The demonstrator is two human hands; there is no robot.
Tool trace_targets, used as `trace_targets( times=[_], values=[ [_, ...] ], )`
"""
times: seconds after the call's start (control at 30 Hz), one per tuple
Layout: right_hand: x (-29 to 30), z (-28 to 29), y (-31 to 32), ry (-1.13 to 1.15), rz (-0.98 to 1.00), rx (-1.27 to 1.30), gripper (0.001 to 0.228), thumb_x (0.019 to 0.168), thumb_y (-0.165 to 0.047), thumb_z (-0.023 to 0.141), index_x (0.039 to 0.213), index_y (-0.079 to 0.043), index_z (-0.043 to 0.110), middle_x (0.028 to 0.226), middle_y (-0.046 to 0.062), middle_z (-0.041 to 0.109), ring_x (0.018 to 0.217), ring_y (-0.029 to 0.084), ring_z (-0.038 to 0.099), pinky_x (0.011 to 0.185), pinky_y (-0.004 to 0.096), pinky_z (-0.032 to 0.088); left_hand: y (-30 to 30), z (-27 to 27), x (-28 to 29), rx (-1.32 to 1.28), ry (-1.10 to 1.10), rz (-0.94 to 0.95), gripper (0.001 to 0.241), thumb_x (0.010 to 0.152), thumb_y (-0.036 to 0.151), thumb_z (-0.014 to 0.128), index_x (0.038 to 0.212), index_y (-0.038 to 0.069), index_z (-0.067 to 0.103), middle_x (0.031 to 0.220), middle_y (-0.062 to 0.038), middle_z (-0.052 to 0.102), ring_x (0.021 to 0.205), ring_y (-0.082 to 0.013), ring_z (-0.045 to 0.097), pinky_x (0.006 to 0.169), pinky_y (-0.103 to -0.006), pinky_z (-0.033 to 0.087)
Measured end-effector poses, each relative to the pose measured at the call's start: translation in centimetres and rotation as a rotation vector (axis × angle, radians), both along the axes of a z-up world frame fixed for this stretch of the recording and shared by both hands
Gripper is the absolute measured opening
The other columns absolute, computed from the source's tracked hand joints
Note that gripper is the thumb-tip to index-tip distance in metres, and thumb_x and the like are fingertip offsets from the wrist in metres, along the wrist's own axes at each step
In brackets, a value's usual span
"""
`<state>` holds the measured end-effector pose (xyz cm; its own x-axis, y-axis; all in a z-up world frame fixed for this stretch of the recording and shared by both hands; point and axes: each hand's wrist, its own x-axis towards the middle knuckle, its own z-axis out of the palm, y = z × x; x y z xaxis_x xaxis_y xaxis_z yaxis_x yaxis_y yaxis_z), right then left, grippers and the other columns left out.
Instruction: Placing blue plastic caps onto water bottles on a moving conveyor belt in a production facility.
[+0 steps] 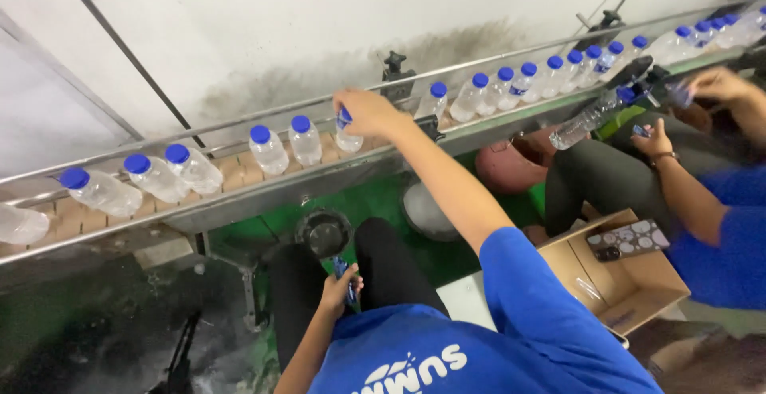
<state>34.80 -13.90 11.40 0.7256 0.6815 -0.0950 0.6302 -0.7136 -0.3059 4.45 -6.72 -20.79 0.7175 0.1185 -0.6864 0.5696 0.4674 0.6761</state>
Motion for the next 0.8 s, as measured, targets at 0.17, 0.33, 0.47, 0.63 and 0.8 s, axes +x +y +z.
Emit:
trace_targets(
  times=[0.17, 0.33, 0.47, 0.63, 0.8],
  values=[
    [1.0, 0.2, -0.7, 0.213, -0.018, -0.149, 0.052, 0.083, -0.004, 0.074, 0.123, -0.007, 0.043, 0.094, 0.013, 0.054, 0.065, 0.025, 0.052, 0.053, 0.041, 0.036, 0.3, 0.0, 1.0, -0.273, -0.009, 0.092, 0.051, 0.082, 0.001, 0.064, 0.128, -0.014, 0.046, 0.101, -0.034, 0.069, 0.105, -0.0544, 0.071, 0.09, -0.0621, 0.059],
    [5.0, -2.9, -3.2, 0.18, 0.008, -0.144, 0.061, 0.076, -0.015, 0.084, 0.123, -0.006, 0.046, 0.11, 0.015, 0.055, 0.084, 0.029, 0.055, 0.069, 0.041, 0.042, 0.9, 1.8, 1.1, -0.334, -0.03, 0.057, 0.049, 0.085, 0.007, 0.071, 0.127, -0.011, 0.053, 0.126, -0.038, 0.066, 0.118, -0.0508, 0.067, 0.097, -0.0604, 0.056],
    [-1.0, -1.6, -5.3, -0.358, -0.098, 0.151, 0.072, 0.074, -0.022, 0.08, 0.137, -0.005, 0.049, 0.136, 0.017, 0.049, 0.123, 0.04, 0.053, 0.088, 0.051, 0.047, 0.7, 2.6, 1.5, -0.29, 0.007, 0.087, 0.037, 0.075, 0.002, 0.086, 0.108, 0.004, 0.07, 0.102, -0.018, 0.077, 0.095, -0.0335, 0.076, 0.077, -0.045, 0.062],
    [-17.0, -12.2, -4.1, -0.206, -0.161, 0.834, 0.009, 0.099, -0.012, 0.064, 0.106, -0.007, 0.063, 0.099, 0.01, 0.064, 0.09, 0.026, 0.063, 0.083, 0.037, 0.049, 0.7, 0.2, 1.4, -0.308, 0.005, 0.149, 0.034, 0.09, 0.007, 0.073, 0.121, -0.003, 0.065, 0.111, -0.029, 0.076, 0.097, -0.0383, 0.075, 0.077, -0.046, 0.06],
    [-21.8, -32.1, -6.8, 0.399, -0.489, 0.681, 0.013, 0.093, -0.013, 0.07, 0.106, -0.013, 0.068, 0.101, 0.002, 0.074, 0.086, 0.016, 0.072, 0.083, 0.03, 0.057, 0.8, 1.7, 1.9, -0.265, 0.056, 0.122, 0.037, 0.091, 0.012, 0.075, 0.122, -0.006, 0.069, 0.103, -0.026, 0.075, 0.091, -0.0341, 0.075, 0.076, -0.0425, 0.062]
  ],
)
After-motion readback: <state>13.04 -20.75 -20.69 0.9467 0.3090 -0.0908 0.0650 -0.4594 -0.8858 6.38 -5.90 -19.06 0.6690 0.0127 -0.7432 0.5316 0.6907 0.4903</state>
